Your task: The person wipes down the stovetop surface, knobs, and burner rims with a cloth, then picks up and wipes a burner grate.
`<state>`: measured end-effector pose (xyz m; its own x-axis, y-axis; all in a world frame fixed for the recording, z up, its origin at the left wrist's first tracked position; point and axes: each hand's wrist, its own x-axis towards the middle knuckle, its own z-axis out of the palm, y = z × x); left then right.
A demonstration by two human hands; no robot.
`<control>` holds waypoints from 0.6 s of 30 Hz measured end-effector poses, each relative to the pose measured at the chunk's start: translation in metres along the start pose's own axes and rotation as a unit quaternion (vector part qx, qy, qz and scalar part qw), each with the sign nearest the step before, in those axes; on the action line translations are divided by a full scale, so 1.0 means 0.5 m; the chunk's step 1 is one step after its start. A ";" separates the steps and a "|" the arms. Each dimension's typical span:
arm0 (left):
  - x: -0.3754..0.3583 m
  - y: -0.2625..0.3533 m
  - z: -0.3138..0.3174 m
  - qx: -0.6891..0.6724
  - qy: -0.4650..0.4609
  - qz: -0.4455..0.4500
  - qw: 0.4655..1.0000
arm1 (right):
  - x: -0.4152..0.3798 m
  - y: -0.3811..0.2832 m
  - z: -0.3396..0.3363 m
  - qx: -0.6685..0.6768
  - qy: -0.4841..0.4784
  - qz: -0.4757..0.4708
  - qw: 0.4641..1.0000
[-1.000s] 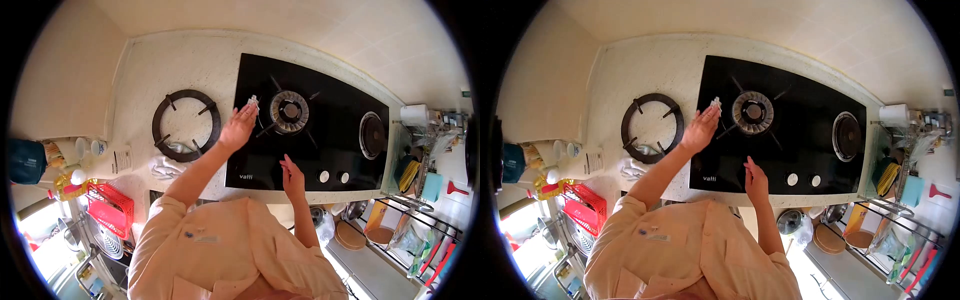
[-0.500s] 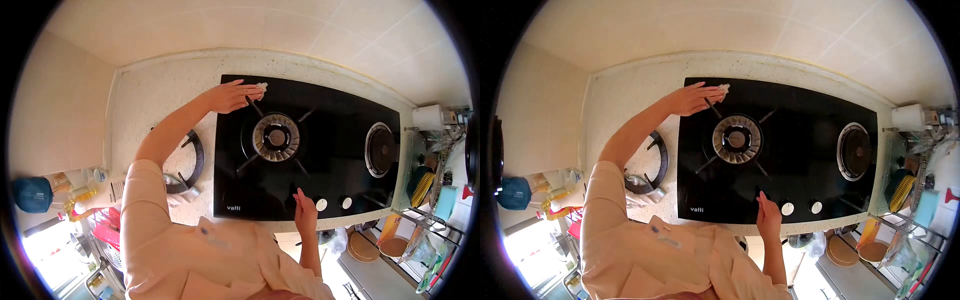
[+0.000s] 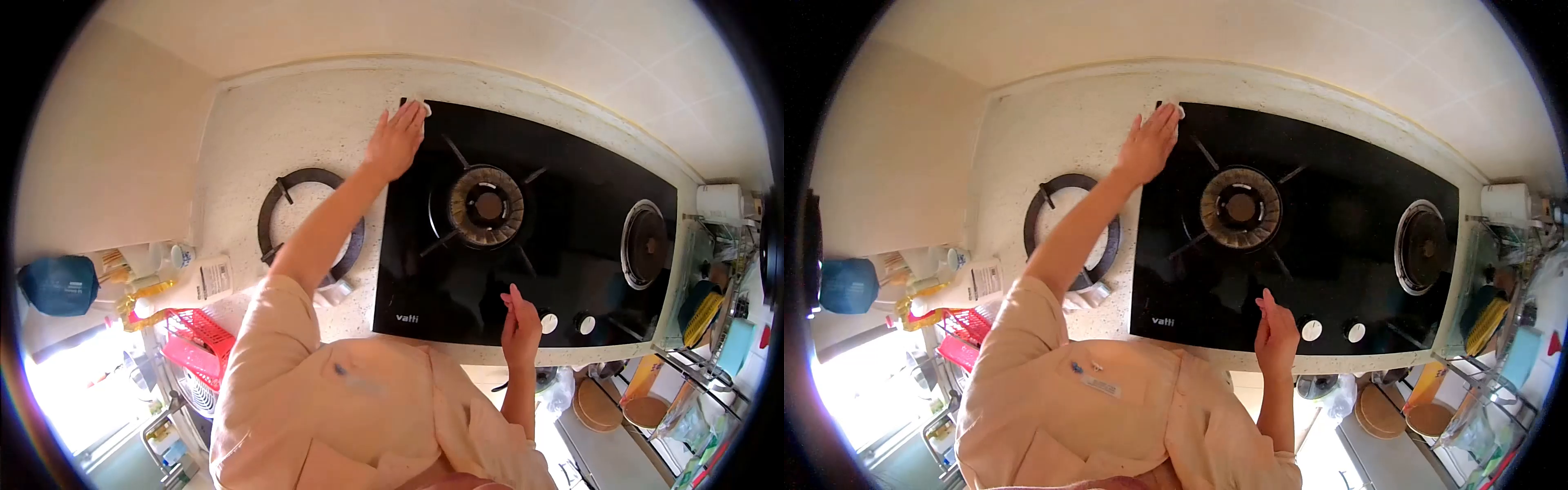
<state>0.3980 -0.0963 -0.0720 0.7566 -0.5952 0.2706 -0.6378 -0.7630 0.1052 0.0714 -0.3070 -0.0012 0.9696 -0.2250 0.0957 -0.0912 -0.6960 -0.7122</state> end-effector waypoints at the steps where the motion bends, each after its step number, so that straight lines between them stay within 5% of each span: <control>1: -0.021 0.007 -0.004 0.005 0.013 -0.028 1.000 | 0.000 -0.007 0.004 -0.001 -0.002 -0.003 1.000; 8: -0.183 0.111 -0.063 -0.004 -0.023 -0.044 0.999 | -0.027 -0.080 0.022 0.003 -0.003 -0.051 0.999; 14: -0.342 0.128 -0.112 -0.061 -0.106 0.076 0.990 | -0.080 -0.139 0.016 -0.016 0.002 -0.063 0.998; 18: -0.216 0.027 -0.051 -0.033 -0.052 0.112 0.992 | -0.129 -0.161 0.000 -0.048 0.014 -0.046 0.998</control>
<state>0.3040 -0.0356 -0.0757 0.6032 -0.7733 0.1954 -0.7972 -0.5924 0.1168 0.0160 -0.2364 0.0497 0.9682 -0.1757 0.1780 -0.0251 -0.7763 -0.6298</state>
